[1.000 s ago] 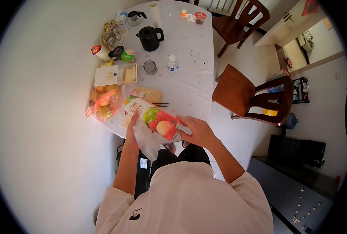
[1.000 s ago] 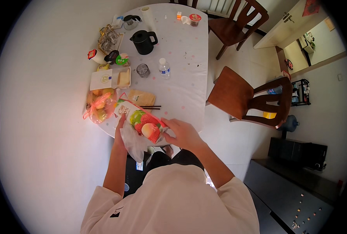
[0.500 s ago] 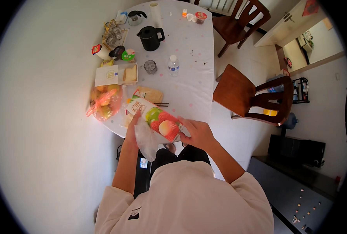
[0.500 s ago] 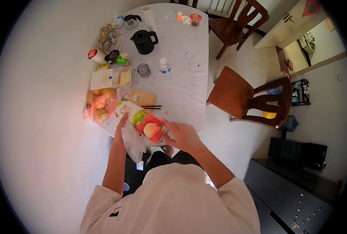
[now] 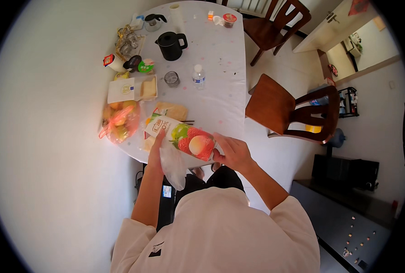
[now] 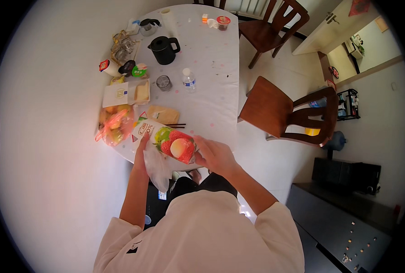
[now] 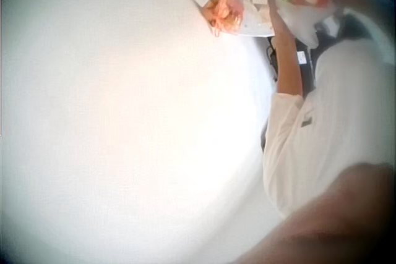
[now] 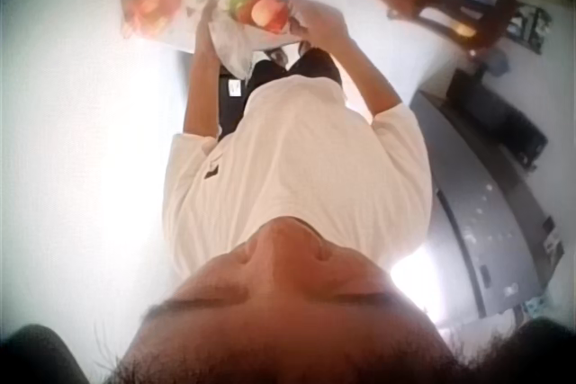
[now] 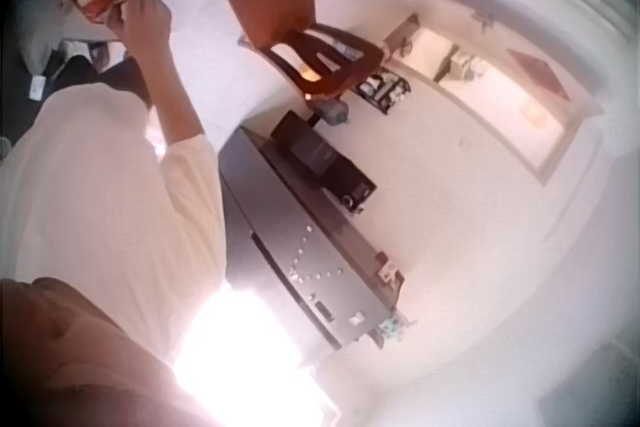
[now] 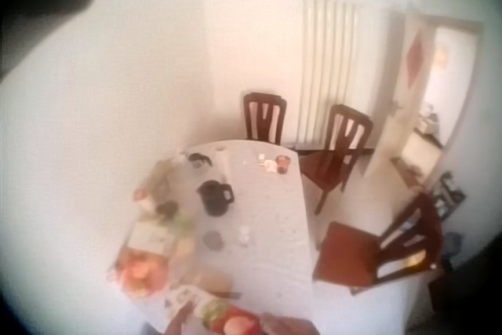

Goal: The person carries a plastic bag of groceries and a pack of water bottles through the apartment. They place the groceries on the floor near the entrance, then walk to a dining area and unpack the water bottles onto a table, arranging them alongside other bottles and food items.

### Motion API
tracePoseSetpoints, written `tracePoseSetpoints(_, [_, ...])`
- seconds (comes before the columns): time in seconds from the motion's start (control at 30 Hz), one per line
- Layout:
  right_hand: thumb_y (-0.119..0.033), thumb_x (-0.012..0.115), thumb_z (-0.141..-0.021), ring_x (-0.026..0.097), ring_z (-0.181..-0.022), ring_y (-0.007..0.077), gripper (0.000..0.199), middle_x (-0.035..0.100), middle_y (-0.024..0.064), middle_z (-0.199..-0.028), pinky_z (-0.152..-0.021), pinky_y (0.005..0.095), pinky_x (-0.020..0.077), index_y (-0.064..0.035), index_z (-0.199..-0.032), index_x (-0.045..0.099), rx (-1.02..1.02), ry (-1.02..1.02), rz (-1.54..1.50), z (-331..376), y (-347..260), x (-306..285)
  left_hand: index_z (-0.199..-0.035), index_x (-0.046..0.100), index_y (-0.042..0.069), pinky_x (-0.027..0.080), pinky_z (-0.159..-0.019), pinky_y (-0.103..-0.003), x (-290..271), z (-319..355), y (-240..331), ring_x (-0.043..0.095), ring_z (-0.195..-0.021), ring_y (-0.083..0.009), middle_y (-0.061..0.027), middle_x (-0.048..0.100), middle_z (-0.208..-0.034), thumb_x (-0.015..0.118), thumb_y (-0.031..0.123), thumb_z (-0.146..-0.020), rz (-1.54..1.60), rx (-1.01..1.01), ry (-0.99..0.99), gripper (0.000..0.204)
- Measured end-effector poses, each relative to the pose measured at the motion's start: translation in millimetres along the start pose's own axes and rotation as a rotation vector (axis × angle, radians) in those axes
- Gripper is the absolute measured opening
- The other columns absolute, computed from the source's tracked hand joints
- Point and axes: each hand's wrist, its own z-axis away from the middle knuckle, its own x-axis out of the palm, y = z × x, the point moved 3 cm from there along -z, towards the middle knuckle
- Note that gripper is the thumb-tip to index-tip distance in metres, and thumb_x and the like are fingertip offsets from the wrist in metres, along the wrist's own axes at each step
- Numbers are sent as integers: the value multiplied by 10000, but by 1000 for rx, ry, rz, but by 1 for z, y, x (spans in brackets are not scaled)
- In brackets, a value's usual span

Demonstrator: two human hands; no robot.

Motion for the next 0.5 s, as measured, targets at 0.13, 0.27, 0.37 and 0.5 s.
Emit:
tracePoseSetpoints(0.13, [-65,811,-722,732,-807,260,621,728,147,-1067,-677,327,612,31,-1299,602,-54,27,20,-1,1,-1,-1446,525,97,508,-1021,-413,4,1,-3,619,-1198,-261,-96,638,-1333,657,479,-993,-28,30,-12,607])
tracePoseSetpoints(0.27, [-148,855,-742,728,-893,311,742,674,207,-1189,-714,352,607,6,-1405,560,-65,-52,11,12,6,1,-1452,496,82,488,-1084,-437,3,0,-5,613,-1249,-283,-118,624,-1369,636,393,-1018,36,2,-61,552])
tracePoseSetpoints(0.37, [-152,855,-745,730,-899,311,732,667,210,-1203,-715,353,608,-5,-1402,568,-57,-62,16,12,4,1,-1455,491,79,484,-1088,-436,3,-1,-6,610,-1254,-281,-119,622,-1371,639,388,-1016,38,21,-80,556])
tracePoseSetpoints(0.5, [-159,857,-748,732,-913,307,728,668,205,-1200,-721,352,612,-12,-1402,571,-47,-58,30,13,3,2,-1456,489,79,482,-1091,-440,4,0,-6,607,-1259,-282,-121,621,-1372,640,385,-1015,29,21,-82,557])
